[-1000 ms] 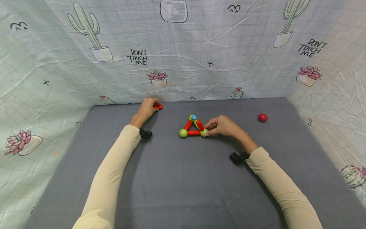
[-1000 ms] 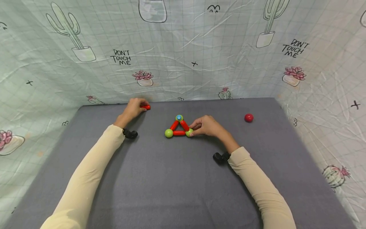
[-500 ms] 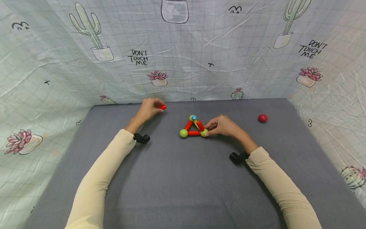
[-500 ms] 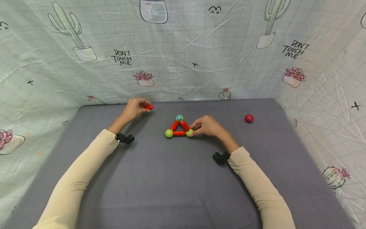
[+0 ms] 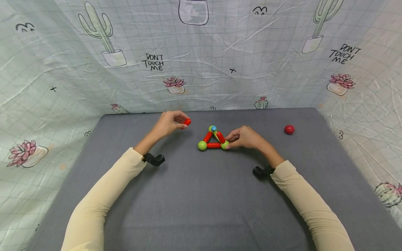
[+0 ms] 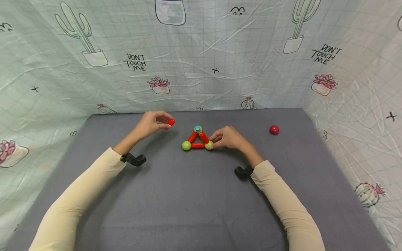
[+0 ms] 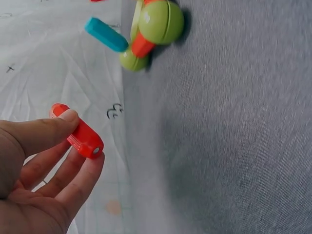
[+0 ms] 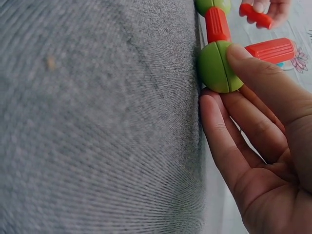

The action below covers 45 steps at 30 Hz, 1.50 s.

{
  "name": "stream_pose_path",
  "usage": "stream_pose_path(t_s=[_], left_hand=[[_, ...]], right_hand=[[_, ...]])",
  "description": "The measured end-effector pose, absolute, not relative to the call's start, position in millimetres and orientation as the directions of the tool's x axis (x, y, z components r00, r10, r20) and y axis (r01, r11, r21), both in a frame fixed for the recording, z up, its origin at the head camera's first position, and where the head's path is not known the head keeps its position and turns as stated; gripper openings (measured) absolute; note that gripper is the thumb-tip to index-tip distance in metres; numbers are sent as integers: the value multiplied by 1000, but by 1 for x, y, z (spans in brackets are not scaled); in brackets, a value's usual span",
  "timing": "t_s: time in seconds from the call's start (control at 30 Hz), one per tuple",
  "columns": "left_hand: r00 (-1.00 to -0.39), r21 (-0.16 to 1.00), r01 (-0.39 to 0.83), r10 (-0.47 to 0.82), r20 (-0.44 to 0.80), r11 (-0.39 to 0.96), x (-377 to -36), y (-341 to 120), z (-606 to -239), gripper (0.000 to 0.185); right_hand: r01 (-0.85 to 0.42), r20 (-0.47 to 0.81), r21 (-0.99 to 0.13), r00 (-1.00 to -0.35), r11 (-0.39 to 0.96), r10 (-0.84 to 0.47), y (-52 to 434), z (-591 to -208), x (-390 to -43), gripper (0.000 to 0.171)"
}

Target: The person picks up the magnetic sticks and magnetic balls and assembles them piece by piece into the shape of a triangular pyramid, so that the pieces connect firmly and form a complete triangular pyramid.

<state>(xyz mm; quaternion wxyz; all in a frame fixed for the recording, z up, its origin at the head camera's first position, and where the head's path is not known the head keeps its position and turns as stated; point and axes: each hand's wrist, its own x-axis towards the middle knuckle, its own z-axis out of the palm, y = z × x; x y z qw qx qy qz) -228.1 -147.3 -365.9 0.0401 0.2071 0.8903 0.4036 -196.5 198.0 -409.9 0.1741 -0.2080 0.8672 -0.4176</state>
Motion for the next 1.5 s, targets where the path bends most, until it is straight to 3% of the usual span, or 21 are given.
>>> stream_pose_path(t_s=[0.57, 1.13, 1.5], left_hand=[[-891, 774, 349, 443, 99, 528, -198, -133, -370, 28], [-882, 822, 337, 458, 106, 459, -191, -120, -378, 27], [-880, 913, 263, 465, 95, 313, -185, -111, -385, 27]], right_hand=[[-212, -120, -801, -860, 560, -496, 198, -413, -197, 33], [-203, -129, -795, -863, 571, -488, 197, -413, -197, 36], [-230, -114, -789, -856, 569, -504, 199, -413, -197, 37]])
